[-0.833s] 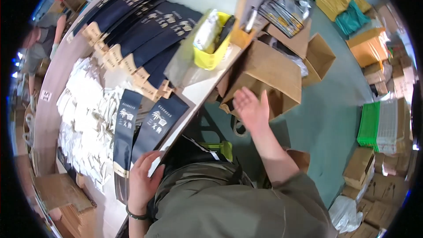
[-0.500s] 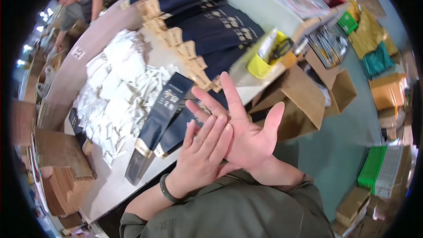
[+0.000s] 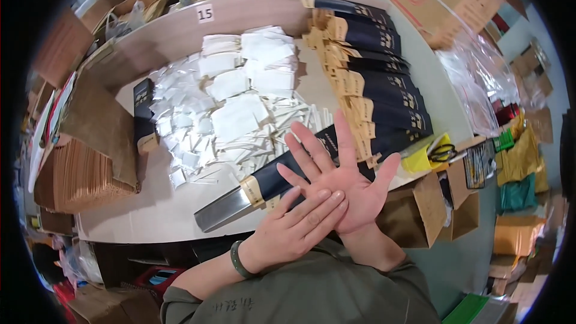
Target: Bundling thin product items and placing them into envelopes at a packaging station.
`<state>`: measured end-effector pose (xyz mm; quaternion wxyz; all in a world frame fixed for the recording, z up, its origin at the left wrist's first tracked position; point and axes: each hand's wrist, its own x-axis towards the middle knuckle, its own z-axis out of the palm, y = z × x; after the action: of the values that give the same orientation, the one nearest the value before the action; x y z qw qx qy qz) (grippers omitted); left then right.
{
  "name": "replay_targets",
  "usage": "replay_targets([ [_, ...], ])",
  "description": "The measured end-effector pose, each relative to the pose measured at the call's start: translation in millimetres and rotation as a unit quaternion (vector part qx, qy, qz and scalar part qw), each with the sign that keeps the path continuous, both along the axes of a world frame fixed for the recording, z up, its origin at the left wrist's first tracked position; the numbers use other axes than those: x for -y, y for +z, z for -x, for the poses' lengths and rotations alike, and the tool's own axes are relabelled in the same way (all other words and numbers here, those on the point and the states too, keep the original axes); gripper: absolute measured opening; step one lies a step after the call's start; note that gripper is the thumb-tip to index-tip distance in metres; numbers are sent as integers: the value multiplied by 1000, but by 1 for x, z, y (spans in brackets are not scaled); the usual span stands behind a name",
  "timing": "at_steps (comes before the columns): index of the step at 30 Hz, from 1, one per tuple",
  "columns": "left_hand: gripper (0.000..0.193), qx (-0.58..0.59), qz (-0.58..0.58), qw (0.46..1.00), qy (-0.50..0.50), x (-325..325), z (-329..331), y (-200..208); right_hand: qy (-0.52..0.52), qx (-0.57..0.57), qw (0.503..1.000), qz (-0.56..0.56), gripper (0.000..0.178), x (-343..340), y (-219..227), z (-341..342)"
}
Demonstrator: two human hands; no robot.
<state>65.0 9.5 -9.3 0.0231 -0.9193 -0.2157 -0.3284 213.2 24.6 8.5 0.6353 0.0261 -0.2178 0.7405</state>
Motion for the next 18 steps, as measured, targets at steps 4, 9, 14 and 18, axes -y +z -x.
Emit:
replay_targets([
  [4,50,-14,70,996,62,-17,21,-1,70,62,995,40,101,-23,-6,20],
  [9,67,-3,248,926,283,-29,78,-43,143,640,755,11,62,-40,-37,23],
  [14,70,-44,303,903,303,6,150,-95,-66,788,477,-383,46,-59,-89,18],
  [18,68,-12,327,900,288,-9,171,-98,-18,812,468,-349,59,-45,-95,37],
])
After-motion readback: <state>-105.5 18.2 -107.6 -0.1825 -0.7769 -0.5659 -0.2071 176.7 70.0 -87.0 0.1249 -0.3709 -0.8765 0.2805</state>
